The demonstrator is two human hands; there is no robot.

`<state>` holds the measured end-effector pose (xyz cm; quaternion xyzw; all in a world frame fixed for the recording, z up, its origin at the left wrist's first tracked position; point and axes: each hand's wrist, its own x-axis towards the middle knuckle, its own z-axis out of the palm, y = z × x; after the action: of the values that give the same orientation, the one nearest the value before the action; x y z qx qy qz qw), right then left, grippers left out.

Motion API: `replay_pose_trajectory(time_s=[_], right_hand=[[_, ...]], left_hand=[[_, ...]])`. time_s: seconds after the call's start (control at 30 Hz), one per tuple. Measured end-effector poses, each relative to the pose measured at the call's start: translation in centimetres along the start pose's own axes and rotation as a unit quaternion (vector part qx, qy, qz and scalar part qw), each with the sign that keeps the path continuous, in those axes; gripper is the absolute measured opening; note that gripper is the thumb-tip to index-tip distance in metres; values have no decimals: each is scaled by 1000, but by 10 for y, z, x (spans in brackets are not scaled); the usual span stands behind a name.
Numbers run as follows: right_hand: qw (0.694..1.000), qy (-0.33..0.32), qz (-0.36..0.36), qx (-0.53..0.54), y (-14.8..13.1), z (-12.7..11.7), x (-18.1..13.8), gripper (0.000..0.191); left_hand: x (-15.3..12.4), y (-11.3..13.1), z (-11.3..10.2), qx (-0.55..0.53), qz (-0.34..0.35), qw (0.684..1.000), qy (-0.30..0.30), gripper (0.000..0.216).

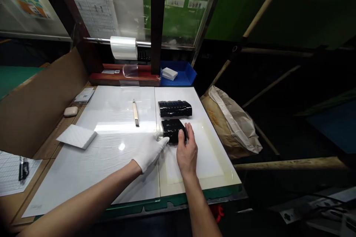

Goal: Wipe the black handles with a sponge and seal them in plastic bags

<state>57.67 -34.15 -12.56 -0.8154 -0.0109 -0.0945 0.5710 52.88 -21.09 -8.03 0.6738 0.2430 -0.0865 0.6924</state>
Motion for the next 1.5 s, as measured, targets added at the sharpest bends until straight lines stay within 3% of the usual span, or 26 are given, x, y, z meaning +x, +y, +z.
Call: replay_pose_trajectory(time_s=[0.13, 0.17, 0.2, 0.27, 0.33, 0.37, 0.43, 0.53, 0.63, 0.7, 0.8, 0.87, 0.93, 1.0, 1.07, 1.13, 1.2, 1.27, 1.3, 1.33, 1.4, 1.43, 1.5], right_hand=[[992, 126, -15, 4, -20, -13, -23, 57], [992, 127, -10, 4, -27, -16, -35, 53], [996, 91, 7, 8, -35, -18, -47, 49], [994, -71, 76, 37, -51, -19, -74, 48], [948, -260, 163, 82, -65, -14, -98, 53], [920, -323, 197, 101, -72, -9, -109, 56], [893, -368, 234, 114, -85, 2, -127, 56], [891, -365, 247, 106, -101, 19, -151, 48], [884, -385, 247, 91, -109, 34, -168, 46], [873, -433, 211, 77, -111, 46, -170, 44], [851, -517, 72, 56, -122, 82, -154, 41], [866, -496, -56, 41, -135, 123, -137, 41], [893, -414, -178, 8, -147, 170, -124, 47], [875, -406, -258, -40, -153, 208, -121, 52], [847, -444, -285, -62, -148, 223, -125, 40], [839, -465, -275, -67, -137, 207, -132, 32], [868, -435, -229, -70, -127, 168, -136, 38], [915, -359, -170, -77, -124, 120, -140, 42], [922, -330, -182, -83, -126, 98, -144, 41], [916, -321, -226, -81, -129, 80, -149, 42], [873, -341, -340, -73, -136, 56, -163, 43], [855, -356, -369, -72, -138, 51, -169, 45], [851, -358, -375, -84, -138, 48, -176, 47]], left_hand=[[-47, -4, -29, -115, -31, 993, -21, 43], [-63, -8, -39, -147, -36, 988, -17, 50], [-79, -13, -50, -190, -42, 981, -10, 53], [-111, -26, -70, -283, -54, 958, 8, 54], [-138, -40, -87, -351, -60, 934, 30, 51], [-150, -48, -95, -360, -63, 930, 37, 52], [-169, -60, -108, -360, -67, 929, 49, 55], [-191, -73, -126, -338, -59, 937, 58, 60], [-210, -83, -147, -246, -29, 964, 97, 61], [-223, -91, -162, -174, -7, 975, 136, 51], [-239, -106, -182, -137, 17, 965, 224, 39], [-243, -113, -193, -120, 24, 947, 297, 40], [-241, -115, -201, -79, 40, 930, 356, 41], [-232, -113, -203, -31, 73, 920, 385, 38], [-220, -108, -200, 17, 127, 911, 393, 31], [-209, -105, -194, 67, 193, 895, 395, 25], [-200, -103, -185, 112, 257, 872, 401, 26], [-193, -102, -176, 148, 297, 853, 402, 27], [-190, -102, -172, 161, 308, 851, 394, 25], [-188, -100, -168, 169, 314, 856, 374, 20], [-184, -96, -162, 170, 323, 875, 319, 16], [-183, -94, -160, 168, 328, 879, 302, 17], [-181, -90, -157, 155, 327, 886, 289, 16]])
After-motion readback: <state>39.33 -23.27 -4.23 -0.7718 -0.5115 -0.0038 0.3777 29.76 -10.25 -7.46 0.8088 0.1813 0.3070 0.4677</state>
